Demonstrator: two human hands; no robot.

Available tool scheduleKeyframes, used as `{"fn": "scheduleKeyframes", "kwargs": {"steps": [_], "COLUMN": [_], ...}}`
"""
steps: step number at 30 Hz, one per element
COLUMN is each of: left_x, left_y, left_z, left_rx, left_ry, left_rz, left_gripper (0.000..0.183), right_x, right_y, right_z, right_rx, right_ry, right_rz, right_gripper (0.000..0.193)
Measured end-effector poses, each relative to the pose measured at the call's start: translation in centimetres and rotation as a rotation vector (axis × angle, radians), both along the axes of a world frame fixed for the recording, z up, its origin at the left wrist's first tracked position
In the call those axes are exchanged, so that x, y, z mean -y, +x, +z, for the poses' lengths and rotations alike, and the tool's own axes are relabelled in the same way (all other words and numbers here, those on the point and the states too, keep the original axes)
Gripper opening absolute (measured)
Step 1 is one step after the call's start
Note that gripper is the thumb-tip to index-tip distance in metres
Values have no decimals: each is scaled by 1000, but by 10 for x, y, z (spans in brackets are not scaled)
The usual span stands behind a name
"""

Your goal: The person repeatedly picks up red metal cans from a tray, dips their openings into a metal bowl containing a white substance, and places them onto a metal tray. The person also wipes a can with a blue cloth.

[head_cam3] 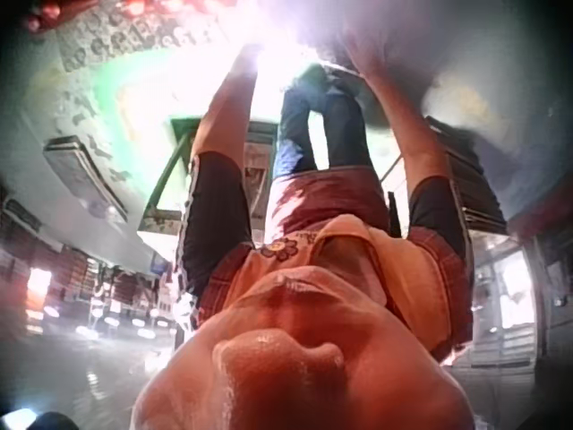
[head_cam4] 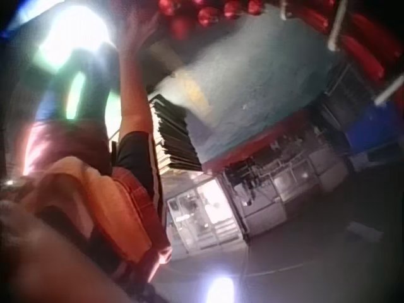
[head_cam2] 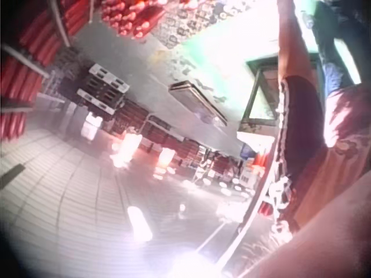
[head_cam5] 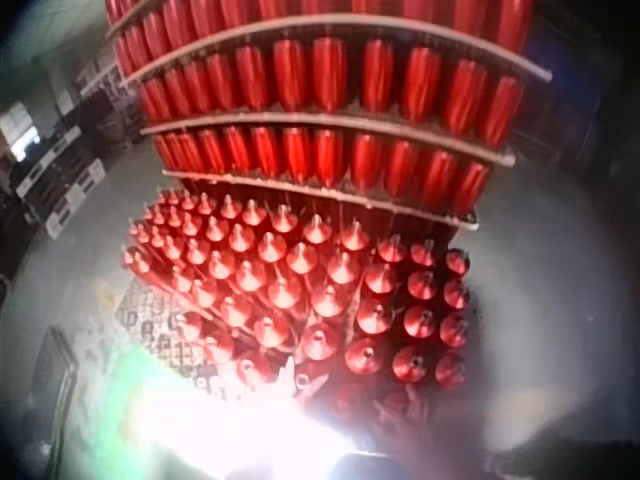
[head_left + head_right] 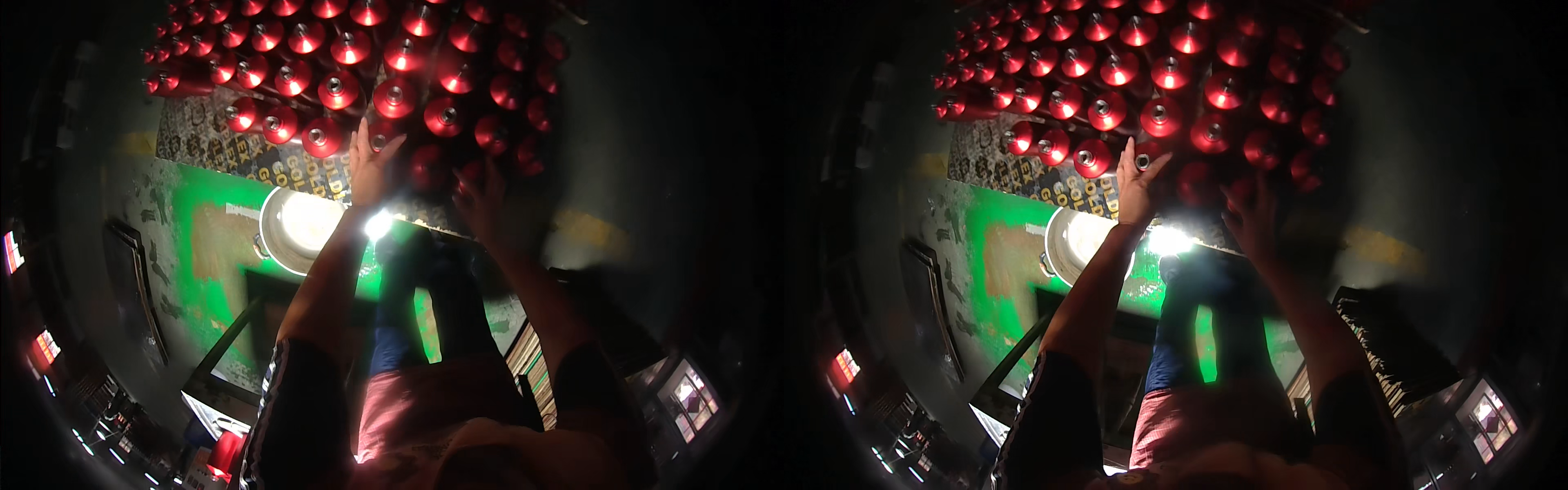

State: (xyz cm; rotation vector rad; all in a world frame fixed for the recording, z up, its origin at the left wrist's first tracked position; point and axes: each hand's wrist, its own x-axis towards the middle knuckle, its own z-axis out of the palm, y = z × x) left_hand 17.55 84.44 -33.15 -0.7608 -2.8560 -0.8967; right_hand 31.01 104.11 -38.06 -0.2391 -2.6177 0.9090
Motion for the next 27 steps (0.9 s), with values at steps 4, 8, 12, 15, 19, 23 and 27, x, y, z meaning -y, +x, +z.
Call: {"fn": "scheduleKeyframes", "kwargs": {"steps": [4,8,12,15,19,23,27], "left_x": [-3,12,56,119,202,244,285], "left_y": [-14,-2,44,92,153,179,194], "left_z": [-24,-4,45,74,106,128,129], "left_rx": [-162,-42,-17,396,844,867,798], "left_ry": [100,64,219,354,915,1075,846], "left_rz": [-1,47,49,223,387,413,529], "left_gripper": [51,43,42,44,43,38,28], "right_x": [-13,-32,-65,-77,-44,29,126], "right_y": [2,19,26,46,60,33,1], "right_z": [-26,-23,7,40,73,84,78], "right_rx": [-14,95,86,428,580,863,1188], "right_ry": [-76,-216,-330,-591,-928,-1131,-1383], "right_rz": [43,94,265,348,531,603,667], "right_gripper": [61,56,52,48,43,51,57]}}
